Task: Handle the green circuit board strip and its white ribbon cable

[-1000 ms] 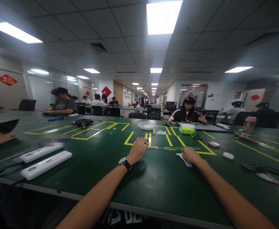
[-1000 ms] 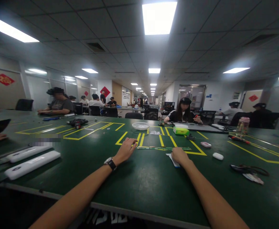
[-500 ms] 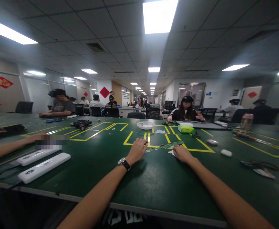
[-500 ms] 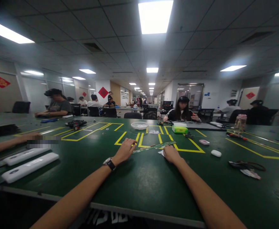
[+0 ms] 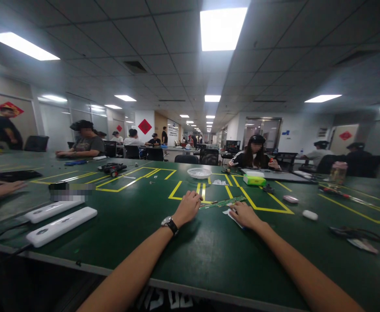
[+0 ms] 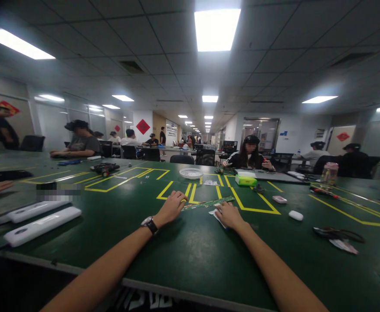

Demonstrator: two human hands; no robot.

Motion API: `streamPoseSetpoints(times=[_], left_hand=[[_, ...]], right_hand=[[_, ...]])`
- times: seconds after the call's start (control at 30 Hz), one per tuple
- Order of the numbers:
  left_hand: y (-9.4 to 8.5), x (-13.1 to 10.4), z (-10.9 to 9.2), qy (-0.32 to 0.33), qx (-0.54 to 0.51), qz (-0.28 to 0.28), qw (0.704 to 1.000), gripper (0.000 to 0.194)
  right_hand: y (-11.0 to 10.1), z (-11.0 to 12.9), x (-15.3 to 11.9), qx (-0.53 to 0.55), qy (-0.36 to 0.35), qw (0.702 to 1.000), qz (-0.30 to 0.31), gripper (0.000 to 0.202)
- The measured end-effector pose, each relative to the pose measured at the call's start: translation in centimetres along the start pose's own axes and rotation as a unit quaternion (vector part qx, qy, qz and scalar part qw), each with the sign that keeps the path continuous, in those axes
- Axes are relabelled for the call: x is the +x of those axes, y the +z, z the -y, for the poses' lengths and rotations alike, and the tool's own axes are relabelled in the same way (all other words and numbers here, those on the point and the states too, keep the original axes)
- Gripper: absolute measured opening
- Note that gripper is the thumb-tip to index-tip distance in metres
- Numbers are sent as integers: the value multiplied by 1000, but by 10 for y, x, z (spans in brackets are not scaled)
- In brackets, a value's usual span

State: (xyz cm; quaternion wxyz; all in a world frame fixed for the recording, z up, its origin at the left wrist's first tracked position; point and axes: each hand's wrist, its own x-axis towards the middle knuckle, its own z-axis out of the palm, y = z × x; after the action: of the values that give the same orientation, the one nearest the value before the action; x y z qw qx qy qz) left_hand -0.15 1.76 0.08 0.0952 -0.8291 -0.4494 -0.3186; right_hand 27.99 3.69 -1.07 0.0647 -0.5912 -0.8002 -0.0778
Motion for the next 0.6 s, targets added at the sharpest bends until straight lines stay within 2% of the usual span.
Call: streamPoseSetpoints(times=[0.13, 0.37, 0.47, 0.6], left_hand=[[0, -1, 1, 4, 2, 15, 1000, 27], [1, -1, 1, 3, -14, 14, 1000, 25], [1, 0, 1, 1, -15, 11, 1000, 24], [2, -1, 2, 9, -9, 6, 1000, 23]], right_hand=[[0, -1, 3, -6, 15, 1000, 7, 42], [6, -50, 0, -28, 155, 987, 9, 42], [10, -53, 1, -24, 150, 988, -2, 44], [13, -33, 5, 0, 81, 997, 5, 42]])
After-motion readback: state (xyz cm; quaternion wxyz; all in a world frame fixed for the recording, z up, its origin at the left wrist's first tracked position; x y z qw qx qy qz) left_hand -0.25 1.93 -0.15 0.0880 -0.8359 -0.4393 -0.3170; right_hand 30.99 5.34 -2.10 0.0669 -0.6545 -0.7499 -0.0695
